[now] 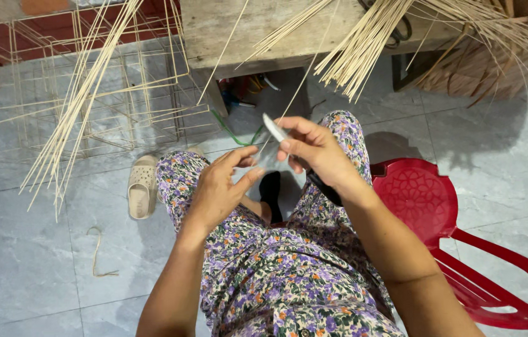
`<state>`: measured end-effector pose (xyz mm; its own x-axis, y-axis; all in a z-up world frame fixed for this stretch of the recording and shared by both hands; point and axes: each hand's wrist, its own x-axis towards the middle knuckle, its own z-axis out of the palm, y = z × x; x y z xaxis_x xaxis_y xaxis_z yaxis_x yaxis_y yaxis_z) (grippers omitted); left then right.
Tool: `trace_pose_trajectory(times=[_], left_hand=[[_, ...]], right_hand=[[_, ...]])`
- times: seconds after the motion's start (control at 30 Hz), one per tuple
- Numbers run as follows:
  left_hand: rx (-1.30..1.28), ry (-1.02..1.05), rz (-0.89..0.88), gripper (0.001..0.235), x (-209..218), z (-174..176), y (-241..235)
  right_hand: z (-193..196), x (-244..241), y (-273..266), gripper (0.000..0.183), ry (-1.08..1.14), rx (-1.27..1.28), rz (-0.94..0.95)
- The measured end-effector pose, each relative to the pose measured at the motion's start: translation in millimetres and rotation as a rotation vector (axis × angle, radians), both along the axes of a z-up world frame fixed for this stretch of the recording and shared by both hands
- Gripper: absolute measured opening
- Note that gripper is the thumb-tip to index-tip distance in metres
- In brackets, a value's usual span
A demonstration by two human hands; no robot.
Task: The person sits on a low chair and repeatedly picks up thin bamboo sticks, then uses a small knife to scrape and sharpen one end of each stick. The sharpened sticks are placed into a nearby wire rack.
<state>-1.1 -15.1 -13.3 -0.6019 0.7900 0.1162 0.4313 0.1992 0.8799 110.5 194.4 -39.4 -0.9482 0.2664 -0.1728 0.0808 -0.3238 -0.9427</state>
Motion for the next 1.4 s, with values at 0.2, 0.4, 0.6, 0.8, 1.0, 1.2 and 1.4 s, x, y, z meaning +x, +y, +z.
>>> trace_pose_trajectory(times=[0.2, 0.4, 0.6, 0.8, 1.0, 1.2, 1.4], left_hand=[[-0.032, -0.448, 0.087, 0.025, 2, -18, 16], [0.118, -0.101, 0.352, 0.025, -45, -48, -17], [-0.111, 0.496, 0.65, 0.022, -144, -68, -87], [-0.267, 0.642, 0.786, 0.019, -220, -98, -140], [-0.366, 0.682, 0.808, 0.019, -259, -138, -169], [-0.449, 0.826, 0.75, 0.022, -270, -159, -180], [-0.405, 0.871, 0.689, 0.026, -262, -136, -150]], right_hand=[[5, -5, -21, 0.039, -0.044, -0.028, 0.057], [-5, -12, -9, 0.04, -0.102, 0.026, 0.055], [-33, -15, 0, 0.036, -0.153, -0.043, 0.053], [-59, -21, 9, 0.035, -0.174, -0.089, 0.048], [-75, -29, 21, 0.035, -0.214, -0.165, 0.025], [-82, -29, 32, 0.034, -0.296, -0.205, -0.03], [-95, -32, 54, 0.031, -0.232, -0.324, -0.11]])
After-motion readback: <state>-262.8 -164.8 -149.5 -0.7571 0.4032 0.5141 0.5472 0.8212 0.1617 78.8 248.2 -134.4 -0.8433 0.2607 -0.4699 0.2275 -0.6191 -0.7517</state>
